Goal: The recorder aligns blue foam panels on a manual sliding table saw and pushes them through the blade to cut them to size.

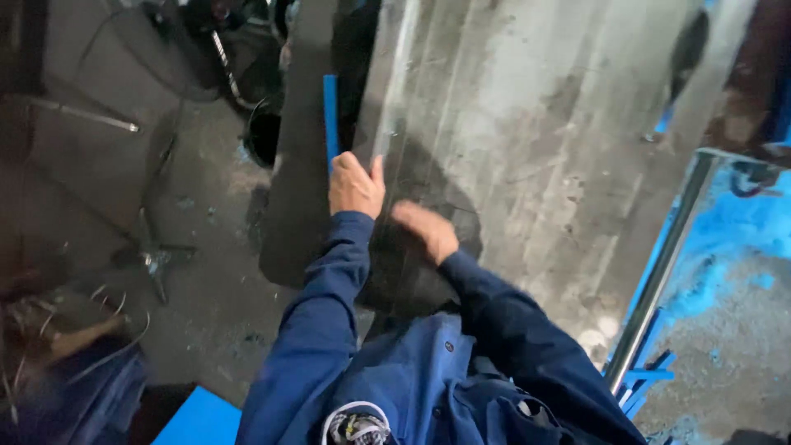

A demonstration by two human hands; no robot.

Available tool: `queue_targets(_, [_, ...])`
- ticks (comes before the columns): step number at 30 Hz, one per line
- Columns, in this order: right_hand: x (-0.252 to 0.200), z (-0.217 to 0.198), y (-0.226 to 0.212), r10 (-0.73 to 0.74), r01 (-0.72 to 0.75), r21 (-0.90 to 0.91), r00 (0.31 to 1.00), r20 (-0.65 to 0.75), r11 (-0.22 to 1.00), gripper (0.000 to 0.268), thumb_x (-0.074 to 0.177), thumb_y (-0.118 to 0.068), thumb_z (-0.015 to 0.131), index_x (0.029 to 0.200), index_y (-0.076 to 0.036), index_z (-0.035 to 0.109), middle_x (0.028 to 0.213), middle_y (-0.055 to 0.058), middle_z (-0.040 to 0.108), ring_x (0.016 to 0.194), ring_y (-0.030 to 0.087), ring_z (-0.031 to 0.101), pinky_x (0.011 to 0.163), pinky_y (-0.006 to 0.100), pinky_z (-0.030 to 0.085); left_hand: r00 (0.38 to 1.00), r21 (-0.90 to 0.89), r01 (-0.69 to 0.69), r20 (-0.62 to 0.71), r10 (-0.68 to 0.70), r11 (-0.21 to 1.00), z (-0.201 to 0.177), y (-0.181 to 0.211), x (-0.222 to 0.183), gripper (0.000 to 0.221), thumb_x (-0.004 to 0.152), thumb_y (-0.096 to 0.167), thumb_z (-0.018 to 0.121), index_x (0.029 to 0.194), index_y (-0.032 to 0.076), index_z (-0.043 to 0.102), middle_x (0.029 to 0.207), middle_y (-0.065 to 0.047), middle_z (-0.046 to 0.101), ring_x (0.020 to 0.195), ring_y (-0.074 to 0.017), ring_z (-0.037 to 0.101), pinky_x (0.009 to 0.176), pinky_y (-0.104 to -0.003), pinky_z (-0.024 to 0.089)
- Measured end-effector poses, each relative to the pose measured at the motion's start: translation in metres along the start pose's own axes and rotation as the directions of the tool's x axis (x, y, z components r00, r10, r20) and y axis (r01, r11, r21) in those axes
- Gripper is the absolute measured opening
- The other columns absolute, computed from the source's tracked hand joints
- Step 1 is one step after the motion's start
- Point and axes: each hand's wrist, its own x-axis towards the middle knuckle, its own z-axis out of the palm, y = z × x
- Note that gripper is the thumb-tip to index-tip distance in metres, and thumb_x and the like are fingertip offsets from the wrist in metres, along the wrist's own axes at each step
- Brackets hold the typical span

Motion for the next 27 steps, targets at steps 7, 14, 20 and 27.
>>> queue_targets(7, [0.161, -0.053, 0.001, 0.063, -0.121, -0.383, 0.985, -0.162, 0.916, 0.075, 0.093, -0.014, 0.071, 0.158, 0.004, 0.036, 0.156, 0.027, 0.044, 0.144, 0.043, 0.045, 0.117, 0.049, 0.036, 0.998, -0.013, 0.005, 0.067, -0.004, 1.0, -0.013, 0.007, 0.006, 0.049, 0.102, 0.043, 0.066, 0.101, -0.003, 0.047, 0.101, -0.027, 0.058, 0.091, -0.0449, 0.064, 0.078, -0.051, 0.053])
queue_targets(14, [0.049, -0.013, -0.075, 0.018, -0.044, 0.046, 0.887, 0.461, 0.998, 0.044, 0.084, -0.017, 0.072, 0.127, -0.007, 0.065, 0.107, 0.02, 0.071, 0.094, 0.036, 0.07, 0.081, 0.046, 0.056, 1.0, -0.045, -0.02, 0.015, 0.021, 0.999, -0.008, 0.001, 0.004, 0.049, 0.098, 0.044, 0.066, 0.1, -0.001, 0.047, 0.101, -0.027, 0.058, 0.091, -0.0448, 0.064, 0.077, -0.051, 0.054])
queue_targets(20, [-0.04, -0.046, -0.078, 0.469, -0.468, -0.069, 0.847, 0.25, 0.881, 0.035, 0.095, -0.013, 0.063, 0.128, -0.004, 0.062, 0.105, 0.023, 0.073, 0.096, 0.034, 0.071, 0.085, 0.043, 0.057, 0.998, -0.067, -0.067, 0.0, 0.068, 0.995, -0.001, 0.001, 0.004, 0.049, 0.099, 0.044, 0.067, 0.103, -0.001, 0.049, 0.102, -0.027, 0.059, 0.092, -0.0449, 0.064, 0.078, -0.052, 0.053])
queue_targets(27, [-0.15, -0.135, -0.07, 0.441, -0.508, -0.22, 0.849, -0.29, 0.833, 0.076, 0.077, -0.007, 0.07, 0.148, -0.006, 0.044, 0.154, 0.022, 0.042, 0.142, 0.04, 0.042, 0.115, 0.042, 0.039, 0.996, -0.06, -0.091, -0.027, 0.09, 0.994, 0.004, -0.003, 0.002, 0.051, 0.098, 0.044, 0.069, 0.105, -0.003, 0.05, 0.104, -0.028, 0.06, 0.093, -0.0452, 0.064, 0.08, -0.052, 0.054])
